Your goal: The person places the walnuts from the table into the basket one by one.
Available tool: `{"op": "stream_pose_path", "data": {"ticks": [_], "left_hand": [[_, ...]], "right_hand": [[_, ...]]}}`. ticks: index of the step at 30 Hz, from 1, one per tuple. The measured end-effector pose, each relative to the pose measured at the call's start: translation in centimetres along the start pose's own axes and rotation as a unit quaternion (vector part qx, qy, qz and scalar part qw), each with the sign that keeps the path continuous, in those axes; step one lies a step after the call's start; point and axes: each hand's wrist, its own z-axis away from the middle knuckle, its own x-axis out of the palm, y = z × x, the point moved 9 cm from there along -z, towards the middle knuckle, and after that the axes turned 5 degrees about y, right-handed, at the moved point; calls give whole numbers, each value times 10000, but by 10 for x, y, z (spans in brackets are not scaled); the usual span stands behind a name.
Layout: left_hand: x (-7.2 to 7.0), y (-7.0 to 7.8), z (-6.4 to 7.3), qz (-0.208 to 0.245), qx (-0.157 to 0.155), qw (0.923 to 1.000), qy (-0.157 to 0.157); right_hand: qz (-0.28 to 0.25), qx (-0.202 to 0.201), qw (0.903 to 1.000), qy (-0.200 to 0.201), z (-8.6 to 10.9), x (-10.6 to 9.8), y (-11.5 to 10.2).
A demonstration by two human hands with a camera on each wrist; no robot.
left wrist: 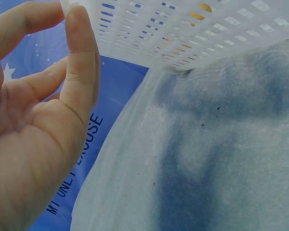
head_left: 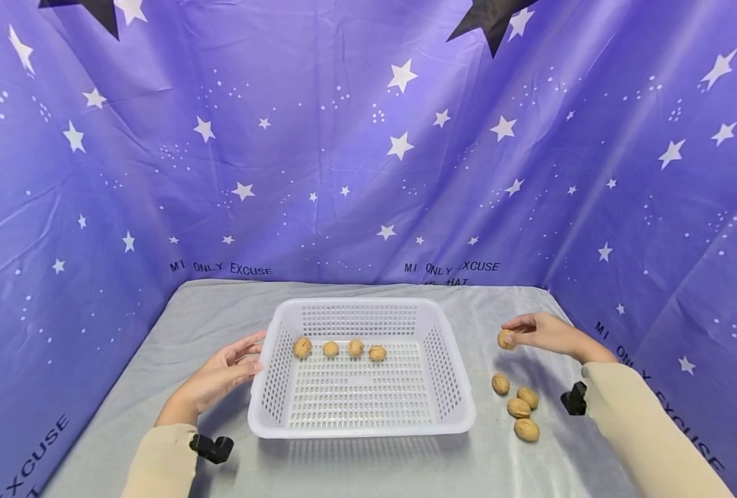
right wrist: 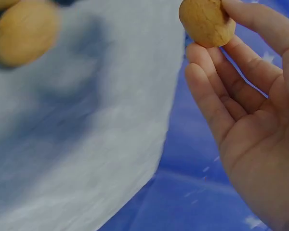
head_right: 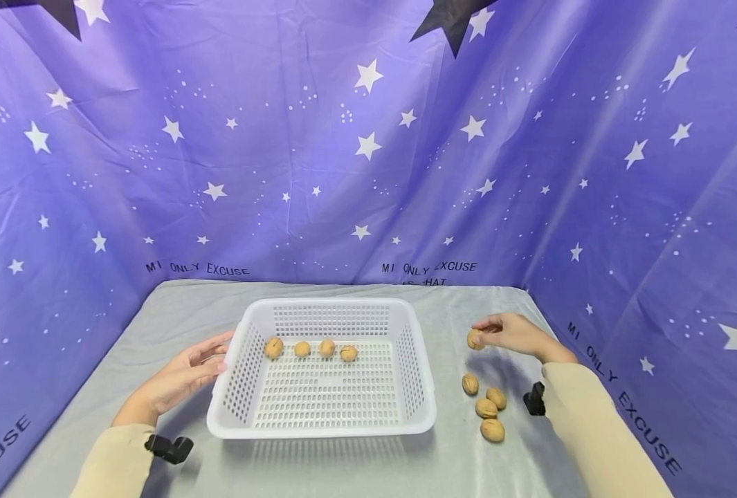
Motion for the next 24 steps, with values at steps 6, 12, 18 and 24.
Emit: {"op": "stream_pose_path", "data": {"ticks": [6, 12, 18, 24], "left_hand": [[1, 1, 1, -35, 6, 10000, 3], [2, 2, 1, -32, 12, 10000, 4], [3, 2, 1, -8, 68, 10000, -52], [2, 2, 1, -32, 70, 10000, -19]], "right_hand": [[170, -353, 9992, 40, -22, 0, -45], [117, -698, 9974, -102, -43, 13, -90], [190, -992, 9942, -367, -63, 35, -128], [400, -1385, 9866, -761, -80, 72, -168]]}}
